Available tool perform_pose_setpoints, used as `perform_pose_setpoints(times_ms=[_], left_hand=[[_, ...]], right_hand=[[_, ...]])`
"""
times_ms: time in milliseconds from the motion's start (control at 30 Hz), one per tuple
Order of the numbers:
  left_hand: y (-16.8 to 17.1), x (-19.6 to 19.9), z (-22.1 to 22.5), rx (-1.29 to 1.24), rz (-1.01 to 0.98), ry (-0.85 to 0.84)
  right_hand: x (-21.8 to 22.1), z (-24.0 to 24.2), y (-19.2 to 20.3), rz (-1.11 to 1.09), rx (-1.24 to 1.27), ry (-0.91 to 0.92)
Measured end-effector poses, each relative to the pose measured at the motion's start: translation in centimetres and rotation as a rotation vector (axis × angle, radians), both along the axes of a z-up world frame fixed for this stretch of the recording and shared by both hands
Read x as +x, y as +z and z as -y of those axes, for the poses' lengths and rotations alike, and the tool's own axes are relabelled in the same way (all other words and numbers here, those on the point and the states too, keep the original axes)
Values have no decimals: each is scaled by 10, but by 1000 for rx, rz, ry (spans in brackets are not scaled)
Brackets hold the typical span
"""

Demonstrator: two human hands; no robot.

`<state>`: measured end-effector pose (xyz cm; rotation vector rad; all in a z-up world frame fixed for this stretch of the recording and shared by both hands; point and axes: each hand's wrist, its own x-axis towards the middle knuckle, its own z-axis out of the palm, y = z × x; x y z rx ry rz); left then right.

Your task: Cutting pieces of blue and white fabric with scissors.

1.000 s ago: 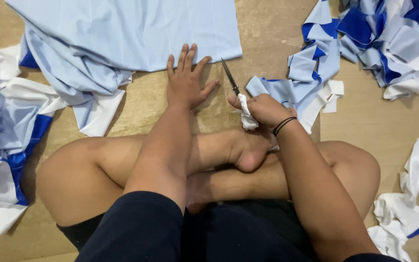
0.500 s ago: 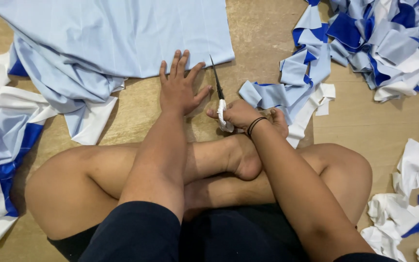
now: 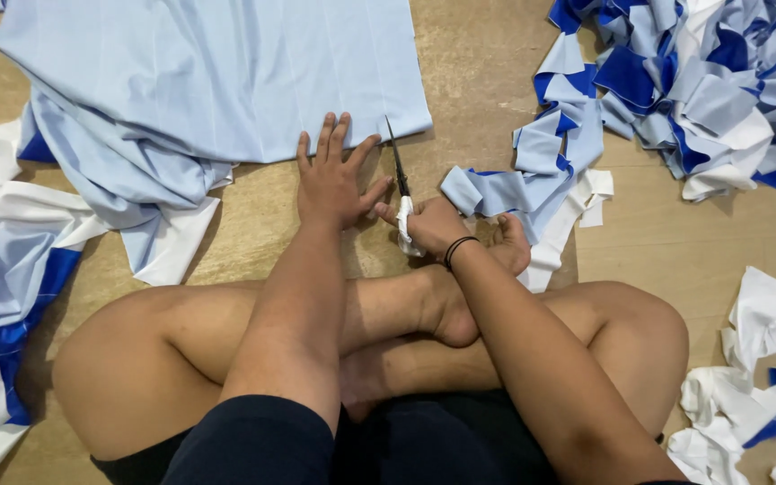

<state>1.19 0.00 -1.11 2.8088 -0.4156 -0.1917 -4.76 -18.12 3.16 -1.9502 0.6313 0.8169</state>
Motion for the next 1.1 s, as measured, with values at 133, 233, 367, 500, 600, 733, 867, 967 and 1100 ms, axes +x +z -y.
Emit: perform_pose_setpoints(times_ms=[133, 233, 367, 500, 600, 733, 867, 967, 1100], left_hand=[[10, -3, -1, 3, 4, -1], [12, -2, 0, -11, -4, 6], [11, -1, 1, -1, -28, 14], [13, -1, -2, -19, 8, 6], [17, -2, -1, -15, -20, 2], [15, 2, -2, 24, -47, 2], [17, -4, -1, -15, -48, -3], [19, 5, 0, -10, -40, 0], [13, -5, -4, -13, -25, 14]], right_hand=[[-1, 10, -23, 78, -34, 83], [6, 6, -6, 35, -3, 111], [18, -6, 20, -50, -88, 42], [22, 4, -9, 28, -240, 203], [20, 8, -12, 56, -170, 166], [35, 7, -10, -5, -94, 79], [35, 9, -15, 27, -110, 69], [49, 9, -6, 24, -134, 90], [60, -5, 13, -37, -146, 85]])
